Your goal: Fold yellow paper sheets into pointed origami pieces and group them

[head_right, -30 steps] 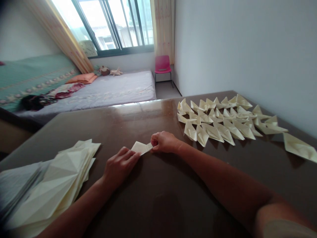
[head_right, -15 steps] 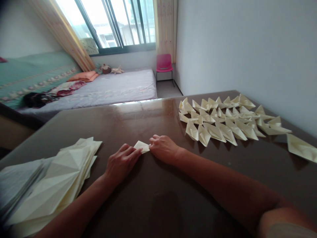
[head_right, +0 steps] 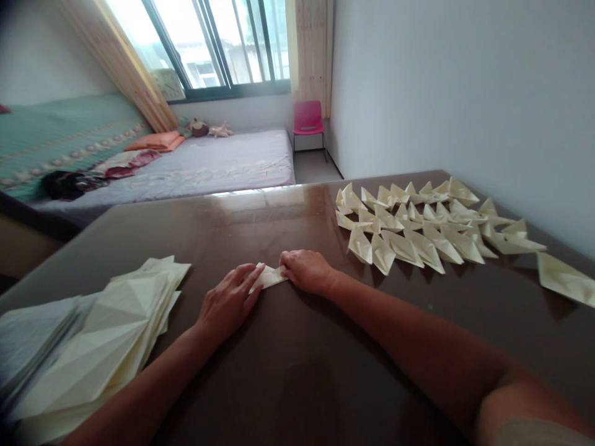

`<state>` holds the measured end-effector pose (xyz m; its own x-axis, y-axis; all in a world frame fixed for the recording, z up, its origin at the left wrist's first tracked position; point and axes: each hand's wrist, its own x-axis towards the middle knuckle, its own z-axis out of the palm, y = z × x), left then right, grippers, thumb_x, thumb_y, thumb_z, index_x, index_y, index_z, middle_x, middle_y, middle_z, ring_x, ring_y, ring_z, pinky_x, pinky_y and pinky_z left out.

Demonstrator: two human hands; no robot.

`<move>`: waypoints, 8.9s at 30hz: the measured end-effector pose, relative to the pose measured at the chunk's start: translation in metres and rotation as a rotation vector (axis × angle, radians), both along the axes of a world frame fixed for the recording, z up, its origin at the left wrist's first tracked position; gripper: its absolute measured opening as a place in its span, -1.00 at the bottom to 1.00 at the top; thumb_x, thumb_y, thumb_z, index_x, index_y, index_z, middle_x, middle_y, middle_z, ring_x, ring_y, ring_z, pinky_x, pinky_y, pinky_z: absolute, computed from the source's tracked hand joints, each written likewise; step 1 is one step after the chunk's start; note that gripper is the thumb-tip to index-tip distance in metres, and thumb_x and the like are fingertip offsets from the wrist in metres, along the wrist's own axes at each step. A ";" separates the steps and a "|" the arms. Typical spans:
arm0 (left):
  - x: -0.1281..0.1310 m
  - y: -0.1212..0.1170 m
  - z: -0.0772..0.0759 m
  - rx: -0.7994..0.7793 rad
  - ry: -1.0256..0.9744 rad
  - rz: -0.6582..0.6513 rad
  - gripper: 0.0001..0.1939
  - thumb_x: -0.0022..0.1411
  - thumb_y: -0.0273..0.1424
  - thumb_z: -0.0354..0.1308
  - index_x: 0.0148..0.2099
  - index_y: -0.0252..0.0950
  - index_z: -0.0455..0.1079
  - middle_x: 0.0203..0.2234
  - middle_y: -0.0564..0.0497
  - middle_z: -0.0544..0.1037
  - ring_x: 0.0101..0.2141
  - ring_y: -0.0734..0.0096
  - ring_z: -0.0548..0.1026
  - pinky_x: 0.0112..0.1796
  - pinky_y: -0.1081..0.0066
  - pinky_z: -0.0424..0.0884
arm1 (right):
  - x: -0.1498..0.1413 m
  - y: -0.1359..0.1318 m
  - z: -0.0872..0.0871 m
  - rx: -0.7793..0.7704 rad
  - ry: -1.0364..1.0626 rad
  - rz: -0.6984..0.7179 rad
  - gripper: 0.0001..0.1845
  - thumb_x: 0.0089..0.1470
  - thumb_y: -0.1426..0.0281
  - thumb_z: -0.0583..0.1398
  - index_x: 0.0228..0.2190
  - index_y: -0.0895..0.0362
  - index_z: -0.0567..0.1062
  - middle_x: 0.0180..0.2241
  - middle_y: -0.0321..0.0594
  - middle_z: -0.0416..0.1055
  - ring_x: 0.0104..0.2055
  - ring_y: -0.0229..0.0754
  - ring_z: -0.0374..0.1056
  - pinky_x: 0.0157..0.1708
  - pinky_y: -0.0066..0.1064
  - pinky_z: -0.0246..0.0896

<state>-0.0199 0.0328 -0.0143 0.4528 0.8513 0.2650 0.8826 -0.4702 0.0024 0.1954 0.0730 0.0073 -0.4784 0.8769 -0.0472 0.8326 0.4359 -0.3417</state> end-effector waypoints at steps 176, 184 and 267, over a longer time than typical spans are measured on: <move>0.012 -0.004 0.001 -0.107 -0.217 -0.142 -0.59 0.31 -0.37 -0.04 0.20 -0.15 0.25 -0.02 -0.08 0.40 -0.08 0.22 0.33 -0.05 0.18 0.40 | -0.014 -0.017 -0.008 0.172 -0.037 0.005 -0.64 0.27 0.25 -0.06 -0.02 0.02 0.41 -0.18 -0.12 0.35 -0.19 -0.14 0.33 -0.32 -0.42 0.19; 0.012 -0.005 -0.003 -0.088 -0.245 -0.085 -0.46 0.26 -0.27 0.04 0.26 -0.27 0.15 0.10 -0.19 0.28 0.07 0.10 0.26 0.03 0.07 0.32 | -0.015 -0.019 -0.008 0.132 0.014 -0.037 -0.63 0.25 0.21 -0.02 0.00 0.00 0.41 -0.15 -0.15 0.34 -0.20 -0.17 0.34 -0.33 -0.43 0.18; -0.015 0.008 0.021 -0.333 -0.575 0.013 -0.70 0.25 -0.27 0.03 -0.49 -0.31 0.29 -0.58 0.09 0.36 -0.49 0.50 0.29 -0.43 0.48 0.14 | -0.015 -0.015 -0.012 0.126 0.415 0.099 -0.70 0.20 0.20 0.09 -0.19 0.08 0.53 -0.22 -0.21 0.52 -0.20 -0.19 0.38 -0.19 -0.39 0.26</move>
<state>-0.0353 0.0409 0.0066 0.3073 0.9338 0.1832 0.7031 -0.3526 0.6176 0.1801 0.0575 -0.0050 -0.5160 0.8128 0.2704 0.5887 0.5658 -0.5774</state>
